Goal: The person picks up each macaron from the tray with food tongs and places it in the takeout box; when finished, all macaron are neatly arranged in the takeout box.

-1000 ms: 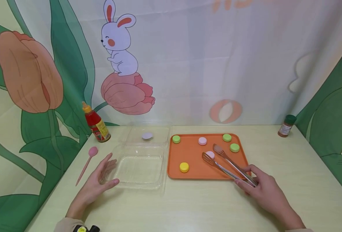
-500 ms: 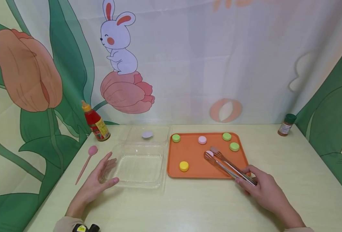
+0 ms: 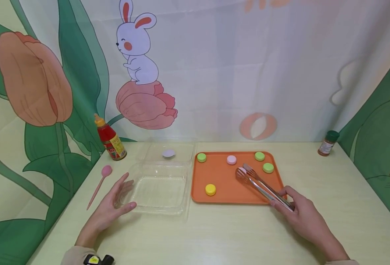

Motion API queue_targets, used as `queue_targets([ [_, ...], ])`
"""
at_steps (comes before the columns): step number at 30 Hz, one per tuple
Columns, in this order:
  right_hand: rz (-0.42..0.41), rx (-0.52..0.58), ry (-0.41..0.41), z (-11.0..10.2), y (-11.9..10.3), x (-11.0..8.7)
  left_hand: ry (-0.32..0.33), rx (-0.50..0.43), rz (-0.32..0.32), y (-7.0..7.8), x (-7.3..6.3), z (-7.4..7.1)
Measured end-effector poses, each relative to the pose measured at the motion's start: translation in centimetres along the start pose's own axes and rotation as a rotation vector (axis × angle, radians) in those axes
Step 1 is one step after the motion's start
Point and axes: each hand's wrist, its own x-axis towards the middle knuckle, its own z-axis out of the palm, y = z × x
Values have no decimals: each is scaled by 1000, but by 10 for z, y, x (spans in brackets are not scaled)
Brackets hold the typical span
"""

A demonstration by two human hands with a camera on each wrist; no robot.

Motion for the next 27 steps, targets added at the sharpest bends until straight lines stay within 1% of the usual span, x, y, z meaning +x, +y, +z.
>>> queue_targets([
  [4, -8, 33, 6, -2, -6, 1, -3, 13, 5, 0, 1, -1],
  [7, -39, 56, 20, -4, -14, 2, -7, 19, 3, 0, 1, -1],
  [11, -114, 81, 47, -5, -27, 8, -9, 7, -12, 1, 1, 0],
  [15, -193, 119, 56, -1, -42, 16, -10, -11, -9, 1, 0, 2],
  [21, -259, 193, -2, 9, -78, 31, -6, -9, 9, 2, -1, 1],
  [27, -330, 243, -70, 27, -117, 49, 2, 9, -20, 2, 0, -1],
])
